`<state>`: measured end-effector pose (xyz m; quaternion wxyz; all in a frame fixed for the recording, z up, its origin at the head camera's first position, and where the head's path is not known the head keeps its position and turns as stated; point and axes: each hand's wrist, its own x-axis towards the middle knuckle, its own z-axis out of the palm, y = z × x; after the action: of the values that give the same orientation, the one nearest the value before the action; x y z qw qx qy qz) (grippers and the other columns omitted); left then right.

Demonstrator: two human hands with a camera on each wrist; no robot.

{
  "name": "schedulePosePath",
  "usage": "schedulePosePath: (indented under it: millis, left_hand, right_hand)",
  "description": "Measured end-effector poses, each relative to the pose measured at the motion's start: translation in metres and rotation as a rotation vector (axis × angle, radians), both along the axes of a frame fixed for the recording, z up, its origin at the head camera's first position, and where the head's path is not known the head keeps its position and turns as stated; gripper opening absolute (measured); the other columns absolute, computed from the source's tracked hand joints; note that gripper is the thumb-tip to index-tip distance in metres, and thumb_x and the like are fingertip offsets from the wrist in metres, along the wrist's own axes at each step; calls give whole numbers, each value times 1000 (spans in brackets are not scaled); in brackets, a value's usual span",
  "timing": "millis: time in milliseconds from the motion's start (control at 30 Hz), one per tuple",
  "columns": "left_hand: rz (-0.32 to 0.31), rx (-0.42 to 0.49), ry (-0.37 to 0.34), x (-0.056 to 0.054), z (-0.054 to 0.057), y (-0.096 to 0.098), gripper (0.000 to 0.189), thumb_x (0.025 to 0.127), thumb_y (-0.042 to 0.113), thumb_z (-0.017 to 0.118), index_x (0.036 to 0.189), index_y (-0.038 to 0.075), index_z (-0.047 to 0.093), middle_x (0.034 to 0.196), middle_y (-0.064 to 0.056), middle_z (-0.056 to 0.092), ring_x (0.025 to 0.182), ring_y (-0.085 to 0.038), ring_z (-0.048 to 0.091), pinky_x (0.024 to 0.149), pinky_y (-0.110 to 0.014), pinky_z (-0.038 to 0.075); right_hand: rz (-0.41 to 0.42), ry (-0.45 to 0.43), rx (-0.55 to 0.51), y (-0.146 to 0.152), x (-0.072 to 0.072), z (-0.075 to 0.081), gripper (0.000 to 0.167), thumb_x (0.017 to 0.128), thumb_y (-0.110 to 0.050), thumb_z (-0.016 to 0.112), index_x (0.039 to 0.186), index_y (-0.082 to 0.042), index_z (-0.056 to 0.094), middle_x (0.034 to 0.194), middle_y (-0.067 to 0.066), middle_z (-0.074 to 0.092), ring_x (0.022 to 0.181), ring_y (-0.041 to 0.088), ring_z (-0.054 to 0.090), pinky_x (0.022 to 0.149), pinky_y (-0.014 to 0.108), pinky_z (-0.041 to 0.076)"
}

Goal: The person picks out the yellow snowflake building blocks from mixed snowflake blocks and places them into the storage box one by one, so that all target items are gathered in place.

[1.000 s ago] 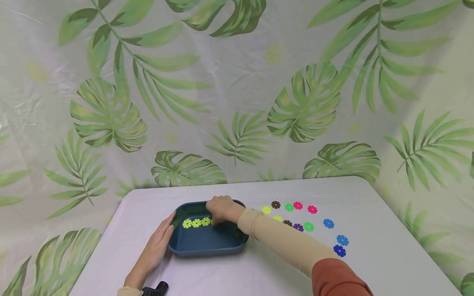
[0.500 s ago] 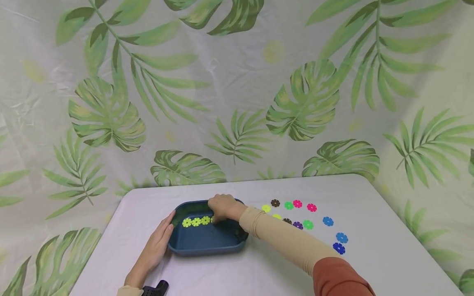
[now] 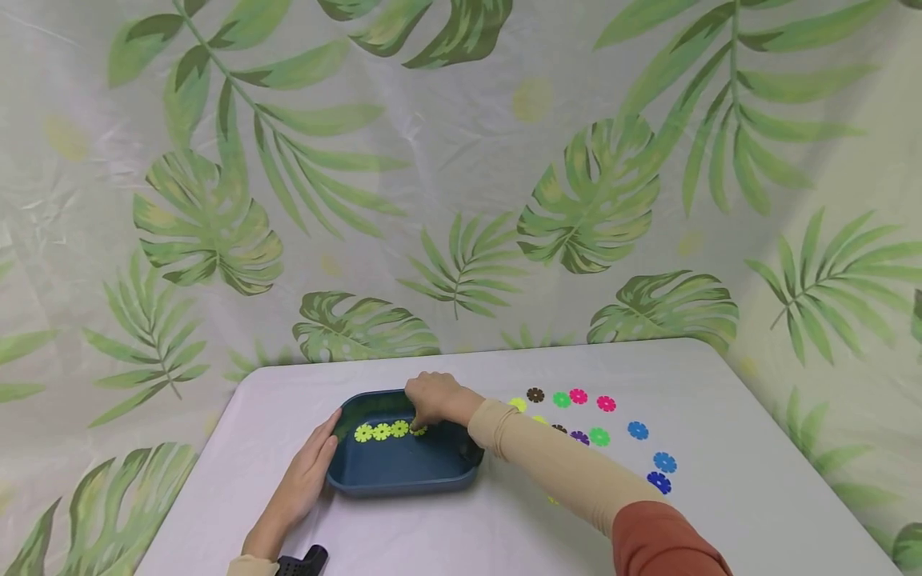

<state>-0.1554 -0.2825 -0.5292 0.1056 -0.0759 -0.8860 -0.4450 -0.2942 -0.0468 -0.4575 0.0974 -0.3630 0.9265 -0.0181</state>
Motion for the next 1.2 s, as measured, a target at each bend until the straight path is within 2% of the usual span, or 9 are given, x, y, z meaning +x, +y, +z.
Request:
schedulePosePath:
  millis: [167, 300, 400, 533, 633, 800, 933, 1200]
  left_hand:
    - [1, -11, -5, -1, -2, 0, 50, 112, 28, 39, 160, 15, 32, 161, -10, 36, 148, -34, 30, 119, -57, 24]
    - [0, -13, -7, -1, -2, 1, 50, 112, 28, 38, 160, 15, 32, 161, -10, 36, 148, -34, 30, 119, -57, 24]
    - [-1, -15, -15, -1, -2, 1, 50, 112, 27, 38, 160, 15, 32, 160, -11, 36, 148, -34, 30, 119, -57, 24]
    - [0, -14, -28, 0, -2, 1, 50, 112, 27, 37, 160, 14, 32, 161, -11, 35, 148, -34, 29, 119, -58, 23]
    - [3, -22, -29, 0, -2, 1, 50, 112, 27, 36, 160, 14, 32, 161, -12, 36, 148, -35, 30, 119, -58, 23]
    - [15, -34, -20, 1, -2, -1, 49, 112, 27, 37, 160, 14, 32, 160, -13, 36, 148, -36, 30, 118, -59, 24]
    - [20, -33, -11, 2, -1, -3, 49, 112, 26, 37, 160, 15, 32, 160, -13, 37, 147, -36, 31, 118, -60, 24]
    - [3, -7, -30, 2, -2, 2, 49, 112, 27, 37, 160, 14, 33, 160, -14, 36, 148, -36, 30, 118, -59, 22]
  right_hand:
    - [23, -24, -94, 14, -4, 16, 26, 87, -36, 82, 66, -21, 74, 55, -11, 60, 51, 10, 55, 48, 27, 46]
    - [20, -8, -171, 31, -8, 31, 19, 90, -35, 79, 81, -19, 80, 70, -8, 68, 58, 9, 57, 57, 29, 51]
    - [-10, -20, -226, 48, -10, 41, 17, 93, -34, 75, 93, -18, 79, 74, -3, 70, 59, 8, 59, 59, 30, 54]
    - [-57, -54, -303, 76, -12, 52, 18, 96, -31, 72, 100, -15, 77, 63, -2, 67, 51, 9, 60, 51, 29, 51]
    - [-89, -58, -364, 100, -12, 57, 18, 96, -30, 72, 100, -13, 77, 60, -5, 64, 51, 10, 59, 50, 28, 49]
    - [-142, -34, -417, 140, -11, 55, 16, 95, -28, 72, 96, -12, 77, 62, -6, 62, 52, 12, 56, 51, 29, 49]
    - [-179, -9, -418, 164, -13, 44, 13, 94, -26, 73, 92, -14, 78, 68, -7, 63, 56, 12, 56, 56, 29, 50]
    - [-266, -20, -432, 200, -15, 23, 10, 92, -23, 75, 91, -15, 79, 81, -5, 67, 68, 12, 59, 60, 31, 52]
